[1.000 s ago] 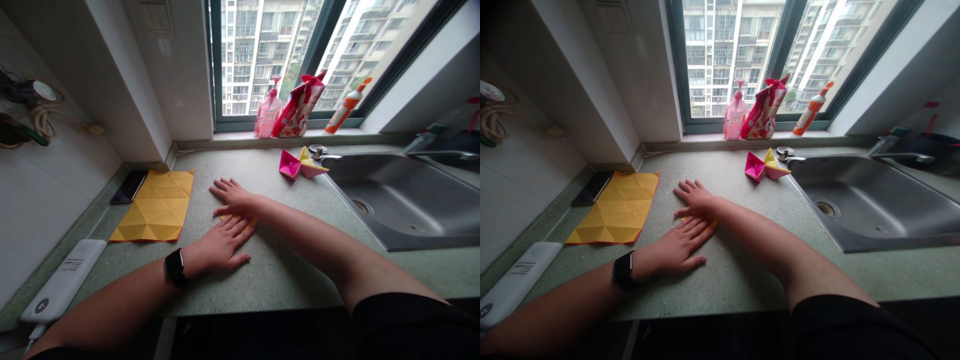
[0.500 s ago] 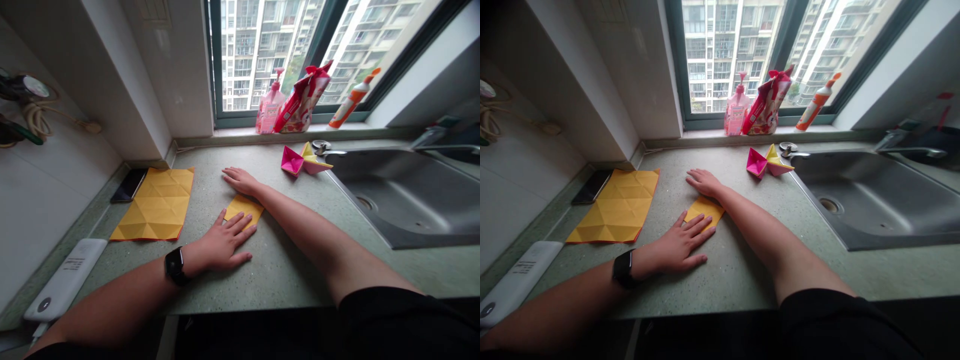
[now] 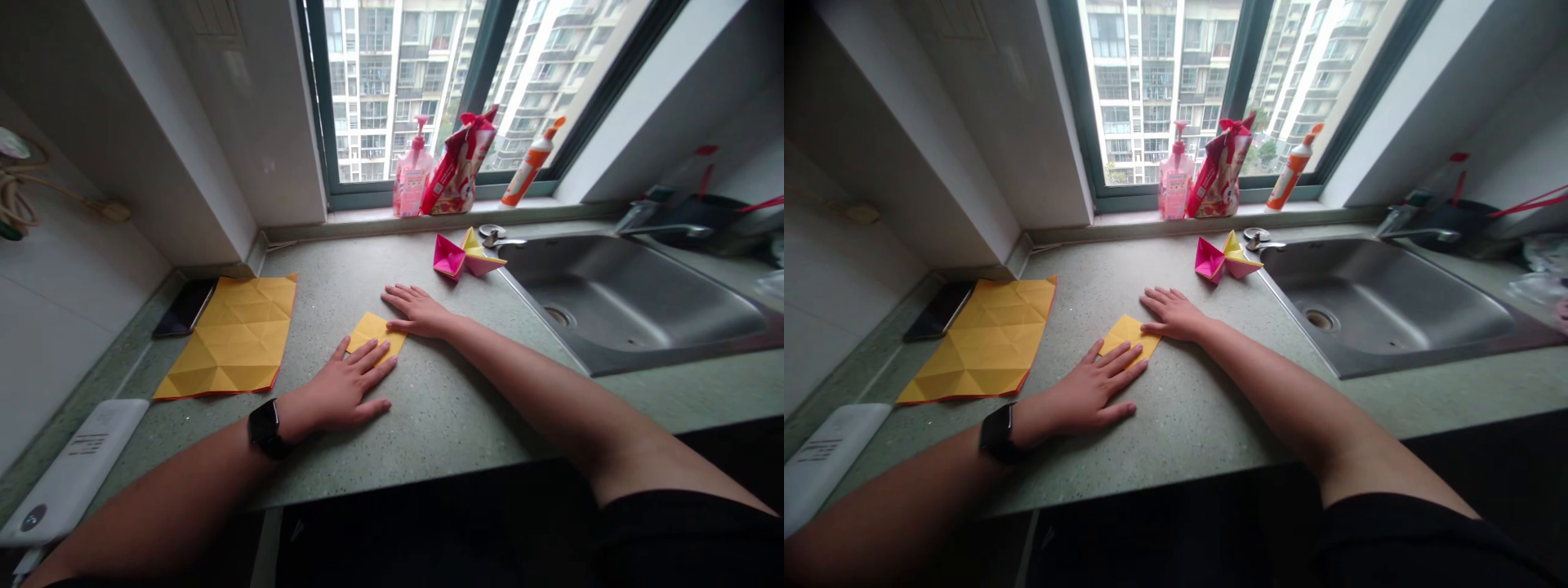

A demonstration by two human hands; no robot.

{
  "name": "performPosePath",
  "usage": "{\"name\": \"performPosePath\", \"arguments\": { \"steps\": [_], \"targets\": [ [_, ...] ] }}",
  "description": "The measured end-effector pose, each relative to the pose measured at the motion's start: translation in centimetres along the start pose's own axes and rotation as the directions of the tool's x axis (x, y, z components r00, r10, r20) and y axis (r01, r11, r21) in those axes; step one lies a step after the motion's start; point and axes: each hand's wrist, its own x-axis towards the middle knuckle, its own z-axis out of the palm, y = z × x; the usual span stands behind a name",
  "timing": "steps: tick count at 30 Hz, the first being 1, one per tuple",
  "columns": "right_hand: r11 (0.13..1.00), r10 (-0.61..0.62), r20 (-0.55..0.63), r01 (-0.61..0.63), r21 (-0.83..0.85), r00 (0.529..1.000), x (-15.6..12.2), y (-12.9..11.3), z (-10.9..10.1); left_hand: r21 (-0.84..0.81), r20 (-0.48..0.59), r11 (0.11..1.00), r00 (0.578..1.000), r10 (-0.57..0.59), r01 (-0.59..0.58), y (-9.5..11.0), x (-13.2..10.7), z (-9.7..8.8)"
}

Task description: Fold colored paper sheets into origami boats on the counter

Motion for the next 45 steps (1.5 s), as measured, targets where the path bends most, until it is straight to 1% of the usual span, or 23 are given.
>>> {"name": "performPosePath", "arguments": {
  "steps": [4, 6, 12, 15, 17, 19, 21, 23, 26, 29, 33, 37, 41, 45],
  "targets": [
    [1.0, 0.011, -0.02, -0.01, 0.022, 1.0, -0.7, 0.2, 0.1, -0.007, -0.012, 1.0, 1.0, 0.01, -0.01, -0.3, -0.1, -0.1],
    [0.999, 0.006, -0.029, -0.005, 0.035, 1.0, -0.7, 0.2, 0.1, -0.008, -0.017, 1.0, 1.0, -0.006, 0.006, -0.7, -0.1, -0.1],
    [0.997, -0.019, -0.052, 0.023, 0.072, 0.998, -1.2, 0.0, 0.0, 0.009, -0.055, 0.987, 0.986, -0.158, 0.159, -2.4, -0.2, 0.4],
    [0.989, -0.072, -0.096, 0.084, 0.119, 0.993, -1.7, -0.1, -0.2, -0.017, -0.088, 0.982, 0.978, -0.191, 0.19, -2.9, -0.3, 0.2],
    [0.971, -0.127, -0.153, 0.154, 0.184, 0.98, -2.0, -0.2, -0.5, -0.051, -0.158, 0.983, 0.97, -0.182, 0.176, -3.0, -0.2, -0.1],
    [0.944, -0.166, -0.206, 0.216, 0.25, 0.964, -2.3, -0.5, -0.8, -0.083, -0.259, 0.989, 0.955, -0.142, 0.125, -2.9, -0.1, -0.4],
    [0.922, -0.195, -0.228, 0.257, 0.289, 0.954, -2.4, -1.1, -1.1, -0.101, -0.351, 0.993, 0.932, -0.093, 0.061, -2.8, 0.1, -0.6],
    [0.905, -0.237, -0.226, 0.3, 0.301, 0.945, -2.6, -1.8, -1.4, -0.12, -0.413, 0.993, 0.908, -0.064, 0.016, -2.7, 0.2, -0.7],
    [0.89, -0.288, -0.201, 0.339, 0.305, 0.936, -2.7, -2.7, -1.7, -0.159, -0.436, 0.987, 0.898, -0.053, -0.019, -2.7, 0.5, -0.6],
    [0.884, -0.287, -0.171, 0.33, 0.331, 0.942, -2.9, -3.3, -1.9, -0.181, -0.441, 0.983, 0.896, -0.045, -0.04, -3.1, 0.6, -0.4],
    [0.867, -0.286, -0.142, 0.319, 0.384, 0.948, -3.3, -4.0, -2.0, -0.169, -0.503, 0.984, 0.864, -0.036, -0.058, -3.5, 0.5, -0.1],
    [0.87, -0.355, -0.109, 0.371, 0.324, 0.928, -4.0, -4.8, -1.8, -0.145, -0.537, 0.988, 0.843, -0.035, -0.051, -3.5, 0.5, -0.1],
    [0.888, -0.369, -0.133, 0.391, 0.244, 0.92, -4.3, -5.3, -1.6, -0.134, -0.55, 0.99, 0.834, -0.036, -0.046, -3.3, 0.5, -0.2],
    [0.889, -0.362, -0.171, 0.395, 0.231, 0.916, -4.4, -5.7, -1.5, -0.139, -0.582, 0.989, 0.812, -0.041, -0.05, -3.4, 0.4, -0.3]
  ]
}}
